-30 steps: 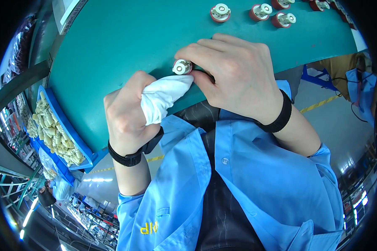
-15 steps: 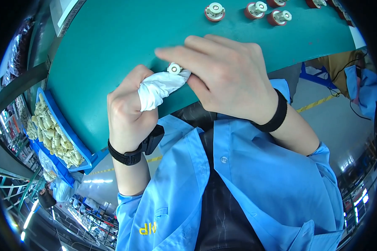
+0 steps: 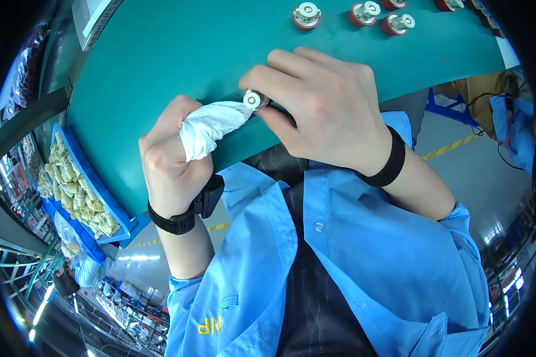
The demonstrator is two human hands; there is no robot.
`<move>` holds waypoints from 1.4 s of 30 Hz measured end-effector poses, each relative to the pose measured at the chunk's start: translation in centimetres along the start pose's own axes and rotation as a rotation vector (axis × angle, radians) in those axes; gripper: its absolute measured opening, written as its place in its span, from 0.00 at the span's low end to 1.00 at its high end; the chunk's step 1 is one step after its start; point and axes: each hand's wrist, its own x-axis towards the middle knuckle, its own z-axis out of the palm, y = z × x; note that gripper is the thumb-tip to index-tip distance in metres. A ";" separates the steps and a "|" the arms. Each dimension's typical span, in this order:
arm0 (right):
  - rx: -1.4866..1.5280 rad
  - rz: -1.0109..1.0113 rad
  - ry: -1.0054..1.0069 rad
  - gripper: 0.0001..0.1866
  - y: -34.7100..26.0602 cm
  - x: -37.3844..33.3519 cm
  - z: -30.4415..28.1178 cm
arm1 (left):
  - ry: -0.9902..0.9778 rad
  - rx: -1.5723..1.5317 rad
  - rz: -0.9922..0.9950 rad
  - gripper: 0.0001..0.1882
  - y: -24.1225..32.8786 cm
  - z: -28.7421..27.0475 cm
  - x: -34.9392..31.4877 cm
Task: The person wipes red and white components with a cloth, arranges them on the table, and then gathers them to place into a tray. They then pick up more components from a different tray to continue wiping and arranging them.
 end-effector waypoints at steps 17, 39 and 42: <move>-0.003 0.015 0.070 0.13 0.1 -0.2 0.6 | -0.013 0.110 0.198 0.14 0.0 0.2 0.0; 0.013 0.006 0.054 0.14 0.1 -0.2 0.4 | -0.017 0.130 0.247 0.13 -0.2 -0.2 0.9; 0.027 0.006 0.041 0.14 0.1 -0.1 0.3 | -0.018 0.176 0.192 0.12 -0.3 -0.7 1.3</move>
